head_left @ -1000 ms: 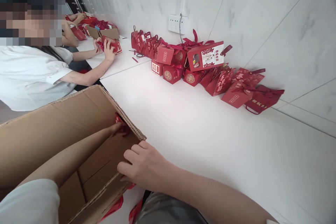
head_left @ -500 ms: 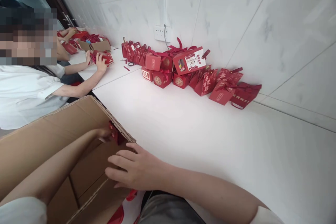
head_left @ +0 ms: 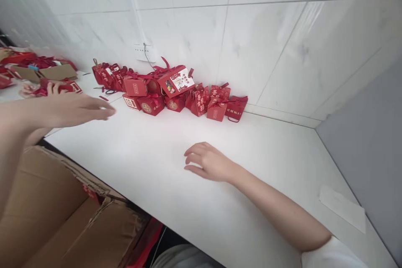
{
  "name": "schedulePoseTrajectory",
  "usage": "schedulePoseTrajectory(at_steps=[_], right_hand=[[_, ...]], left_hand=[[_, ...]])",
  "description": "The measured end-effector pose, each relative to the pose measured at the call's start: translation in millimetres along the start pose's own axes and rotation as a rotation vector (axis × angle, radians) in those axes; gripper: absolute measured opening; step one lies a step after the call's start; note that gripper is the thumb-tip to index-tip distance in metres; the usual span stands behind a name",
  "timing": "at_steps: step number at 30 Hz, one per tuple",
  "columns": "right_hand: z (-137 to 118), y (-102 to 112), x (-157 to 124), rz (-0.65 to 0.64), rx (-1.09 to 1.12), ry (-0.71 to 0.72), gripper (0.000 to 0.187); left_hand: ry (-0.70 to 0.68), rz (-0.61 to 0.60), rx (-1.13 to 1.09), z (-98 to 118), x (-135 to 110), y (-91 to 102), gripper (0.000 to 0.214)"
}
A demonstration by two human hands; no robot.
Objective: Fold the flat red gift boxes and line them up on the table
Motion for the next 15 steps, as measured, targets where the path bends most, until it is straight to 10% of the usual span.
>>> schedulePoseTrajectory(at_steps=[3,5,10,15], right_hand=[[65,6,-19,0.077,-0.026,-0.23,0.023],[122,3,-42,0.192,0.002,-0.493,0.023],[216,-25,-96,0.334,0.04,-0.864,0.026],[231,-41,-100,0.33,0.057,-0.853,0.023]], left_hand=[[-0.233,-0.652,-0.052,94,-10,-76.9,0.053],[-0.188,-0.749,-0.191,141,-9,-128.3,0.052],[-0.219,-0.419,-0.323,193,12,-246.5,0.034],[-0.212,-0.079,-0.452,186,30,-290.7,0.051]])
Point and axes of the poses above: each hand's wrist, its own x-axis towards the middle knuckle, its own y-axis out of the back of the hand, z = x × y, the point moved 8 cm from there along x, towards the middle knuckle, and after that the axes turned 5 degrees about -x, right-handed, at the moved point
